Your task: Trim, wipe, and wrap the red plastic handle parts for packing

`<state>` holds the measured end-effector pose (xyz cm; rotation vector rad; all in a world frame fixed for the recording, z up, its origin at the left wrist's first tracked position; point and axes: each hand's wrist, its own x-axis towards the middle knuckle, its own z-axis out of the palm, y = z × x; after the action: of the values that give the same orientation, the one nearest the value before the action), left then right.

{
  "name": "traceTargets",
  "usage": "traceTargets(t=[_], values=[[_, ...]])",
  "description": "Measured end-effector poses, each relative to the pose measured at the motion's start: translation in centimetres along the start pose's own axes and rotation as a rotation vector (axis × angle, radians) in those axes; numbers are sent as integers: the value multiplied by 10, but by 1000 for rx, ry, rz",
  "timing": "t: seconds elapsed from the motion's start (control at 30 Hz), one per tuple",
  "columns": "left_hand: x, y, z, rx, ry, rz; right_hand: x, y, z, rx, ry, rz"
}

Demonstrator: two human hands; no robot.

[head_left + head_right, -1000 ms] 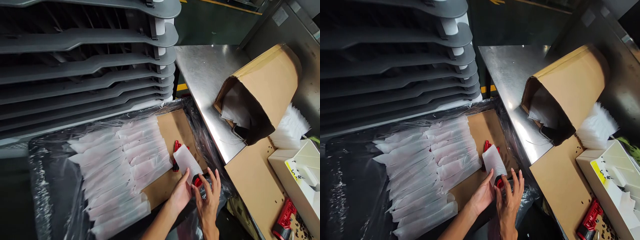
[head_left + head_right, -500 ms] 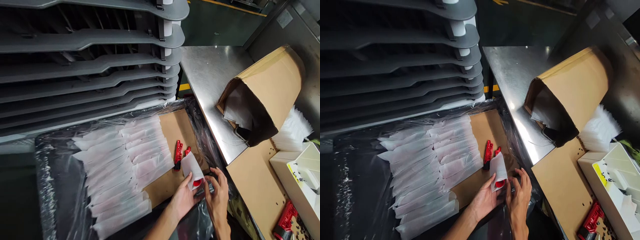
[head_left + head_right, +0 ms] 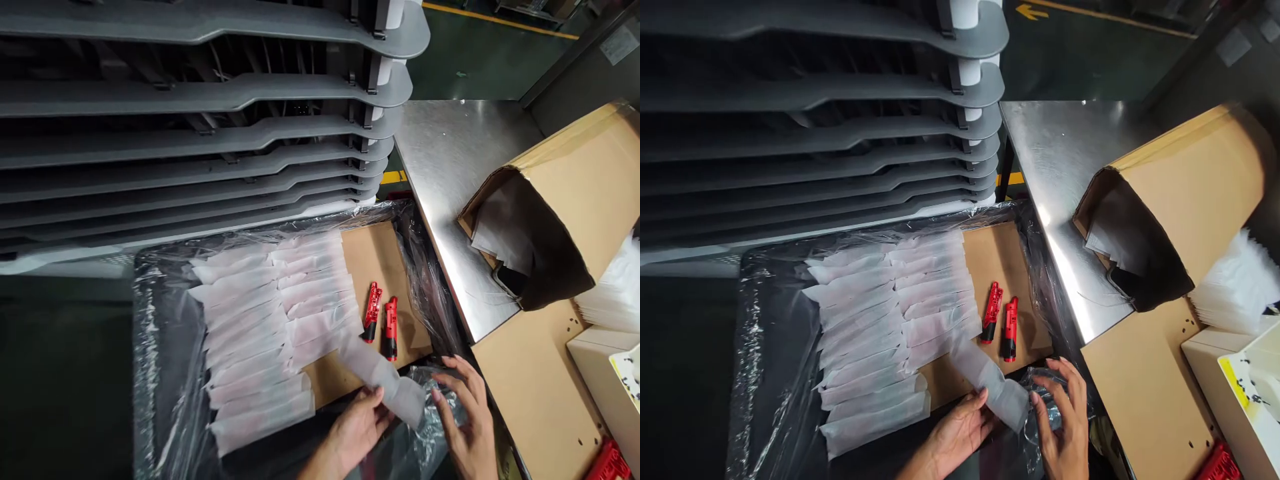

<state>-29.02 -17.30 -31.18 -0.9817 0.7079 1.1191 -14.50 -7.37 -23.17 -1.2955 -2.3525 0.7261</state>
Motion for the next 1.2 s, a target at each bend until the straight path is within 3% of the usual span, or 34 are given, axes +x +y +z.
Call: traceTargets(t=[0.17, 0.4, 0.67, 0.87, 1.0, 1.1, 1.2], values=[[30, 5, -25, -143, 276, 178, -7, 9, 12, 52, -13, 109], [67, 40, -45, -200, 456, 350, -7, 1, 18, 149, -55, 171], [79, 72, -40, -126, 533, 394, -1, -1, 15, 217, -98, 225], [62, 79, -50, -183, 536, 350, 8, -6, 12, 231, -109, 267], [49, 81, -61, -204, 559, 316, 43, 5, 0, 168, -16, 359], [51, 85, -62, -200, 586, 362, 96, 28, -19, 32, 209, 416], [60, 89, -59, -182, 611, 411, 159, 55, -41, -131, 428, 360]])
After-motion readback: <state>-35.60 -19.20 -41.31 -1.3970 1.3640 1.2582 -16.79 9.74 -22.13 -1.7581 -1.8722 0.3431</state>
